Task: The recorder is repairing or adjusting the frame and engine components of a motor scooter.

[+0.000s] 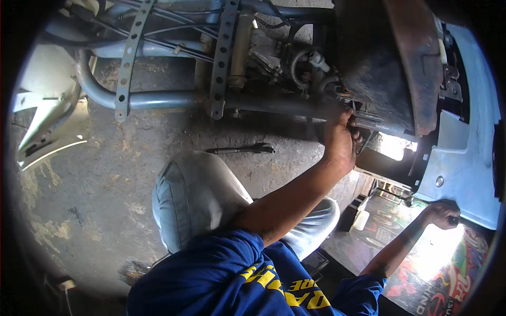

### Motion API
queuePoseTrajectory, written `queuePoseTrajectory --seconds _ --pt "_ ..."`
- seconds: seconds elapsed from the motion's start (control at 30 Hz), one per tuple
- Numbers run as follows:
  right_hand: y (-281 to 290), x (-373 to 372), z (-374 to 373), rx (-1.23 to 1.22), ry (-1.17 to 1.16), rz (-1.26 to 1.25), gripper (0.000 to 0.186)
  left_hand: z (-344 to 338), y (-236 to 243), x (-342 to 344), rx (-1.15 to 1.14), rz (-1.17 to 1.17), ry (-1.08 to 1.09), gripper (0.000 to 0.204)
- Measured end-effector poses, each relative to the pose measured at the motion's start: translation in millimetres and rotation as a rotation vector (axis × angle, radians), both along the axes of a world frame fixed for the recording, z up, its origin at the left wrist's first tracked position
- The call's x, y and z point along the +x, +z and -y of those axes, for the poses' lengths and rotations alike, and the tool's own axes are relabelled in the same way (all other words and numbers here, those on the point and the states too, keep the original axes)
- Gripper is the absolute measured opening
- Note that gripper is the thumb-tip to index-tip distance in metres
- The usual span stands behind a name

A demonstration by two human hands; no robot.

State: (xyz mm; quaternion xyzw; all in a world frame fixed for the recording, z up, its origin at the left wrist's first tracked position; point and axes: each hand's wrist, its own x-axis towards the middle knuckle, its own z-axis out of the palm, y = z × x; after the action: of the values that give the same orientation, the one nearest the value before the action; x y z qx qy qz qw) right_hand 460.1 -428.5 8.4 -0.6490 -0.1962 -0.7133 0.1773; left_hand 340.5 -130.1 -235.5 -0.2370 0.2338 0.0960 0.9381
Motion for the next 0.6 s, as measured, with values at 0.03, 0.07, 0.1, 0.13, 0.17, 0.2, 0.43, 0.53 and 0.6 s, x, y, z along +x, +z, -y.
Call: queuePoseTrajectory --seconds 0.03,0.07,0.1,0.13,0.17,0.2,0.43,0.53,0.6 --pt "2.2 8.1 12.5 0.026 0.138 -0.044 0.035 9.1 -11.9 2.7 0.080 0.021 0.026 0.012" --pt "-2.7 8.8 7.3 0.056 0.276 -0.092 0.031 13.7 -16.7 2.0 0.100 0.012 0.018 0.012" --pt "-8.1 7.9 1.8 0.039 0.241 -0.041 0.027 18.5 -21.5 1.0 0.172 0.001 0.003 0.011" --pt "-7.9 5.9 -4.4 0.058 0.235 -0.048 0.027 21.6 -22.4 -0.1 0.242 -0.008 -0.013 0.010" --pt "-8.0 4.4 -7.4 0.057 0.210 -0.009 0.027 26.3 -21.3 -0.4 0.252 -0.049 -0.038 0.006" --pt "-15.6 6.8 -7.8 0.067 0.194 0.015 0.026 30.6 -26.5 -2.0 0.278 -0.074 -0.038 0.006" --pt "-16.5 -6.3 -22.3 0.142 0.056 -0.013 0.030 75.5 -125.1 -9.5 1.782 -0.386 -0.097 0.020" --pt "-38.5 -19.2 -50.7 0.207 0.209 -0.004 0.027 69.1 -195.0 -22.7 2.267 -0.302 -0.913 0.036" --pt "-62.9 -41.6 -83.5 0.277 0.320 -0.124 0.025 52.1 -243.5 -48.6 2.387 -0.084 -1.274 0.046"
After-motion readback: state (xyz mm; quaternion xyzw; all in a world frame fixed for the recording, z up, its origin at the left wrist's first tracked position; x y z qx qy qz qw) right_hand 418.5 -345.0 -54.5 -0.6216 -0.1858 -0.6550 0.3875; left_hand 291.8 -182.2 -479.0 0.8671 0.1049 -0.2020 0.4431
